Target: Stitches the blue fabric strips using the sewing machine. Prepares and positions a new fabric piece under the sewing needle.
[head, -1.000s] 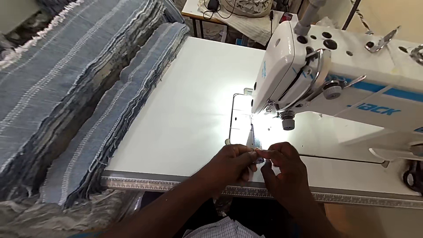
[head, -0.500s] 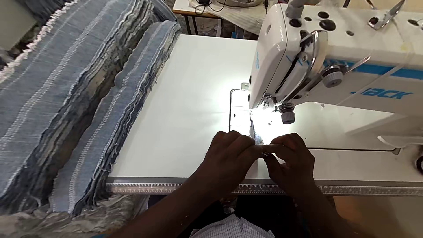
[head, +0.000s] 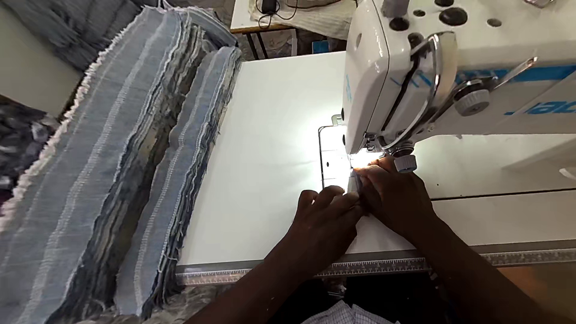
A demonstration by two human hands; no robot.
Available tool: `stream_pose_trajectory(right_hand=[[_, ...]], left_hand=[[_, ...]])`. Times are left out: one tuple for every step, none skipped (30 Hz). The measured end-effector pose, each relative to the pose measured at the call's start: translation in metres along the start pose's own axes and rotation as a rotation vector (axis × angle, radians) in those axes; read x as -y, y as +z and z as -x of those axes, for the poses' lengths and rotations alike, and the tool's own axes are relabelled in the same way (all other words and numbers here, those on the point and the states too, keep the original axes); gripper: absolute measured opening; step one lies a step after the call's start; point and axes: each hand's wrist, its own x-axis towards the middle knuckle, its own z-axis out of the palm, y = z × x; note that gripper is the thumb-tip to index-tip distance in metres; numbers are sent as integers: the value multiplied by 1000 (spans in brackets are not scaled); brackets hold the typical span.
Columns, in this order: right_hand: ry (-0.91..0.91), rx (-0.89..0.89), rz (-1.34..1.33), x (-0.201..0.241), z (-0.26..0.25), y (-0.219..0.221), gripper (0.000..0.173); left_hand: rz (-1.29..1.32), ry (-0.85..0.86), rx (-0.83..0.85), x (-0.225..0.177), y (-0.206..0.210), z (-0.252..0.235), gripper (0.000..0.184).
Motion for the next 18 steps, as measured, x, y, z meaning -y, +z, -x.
stream_pose_trajectory(right_hand=[[11,-1,-3,2,0,0,30],[18,-7,-14,3,0,0,28],[18,-20,-27,3,0,1,27],[17,-38,-38,3,-1,2,26],[13,-54,-51,2,-2,2,25],[3,-64,-56,1,-2,2,24],[-13,-61,-46,0,-2,2,24],[-38,-46,-29,-2,-1,1,26],[-64,-23,-6,-4,0,0,29],[-90,-3,17,-6,1,0,33],[-111,5,37,-9,0,1,38],[-130,18,45,-14,-3,3,41],[-156,22,47,-20,-7,5,41],[-177,18,37,-26,-10,8,40],[-181,21,23,-32,-14,10,40],[-186,14,11,-36,-17,11,40],[-203,18,6,-39,-18,10,40],[-218,44,15,-42,-18,8,42]], left_hand=[[5,4,-1,6,0,-4,28],[7,9,-5,13,-1,-9,29],[6,13,-5,19,-1,-14,30],[6,14,-6,24,-1,-18,31],[10,16,-6,28,-2,-23,32],[9,13,-2,31,-3,-28,32],[2,4,3,33,-3,-32,31],[-7,-12,5,34,-3,-37,31],[-15,-33,-2,34,-2,-39,32],[-25,-50,-12,34,0,-40,34],[-43,-57,-23,34,1,-39,36],[-65,-48,-35,33,2,-38,36],[-77,-30,-41,33,2,-36,34],[-75,-14,-63,33,3,-33,33],[-66,-10,-96,34,4,-30,30],[-58,-17,-131,36,4,-28,27],[-54,-30,-165,37,5,-27,24],[-52,-46,-191,37,6,-26,24]])
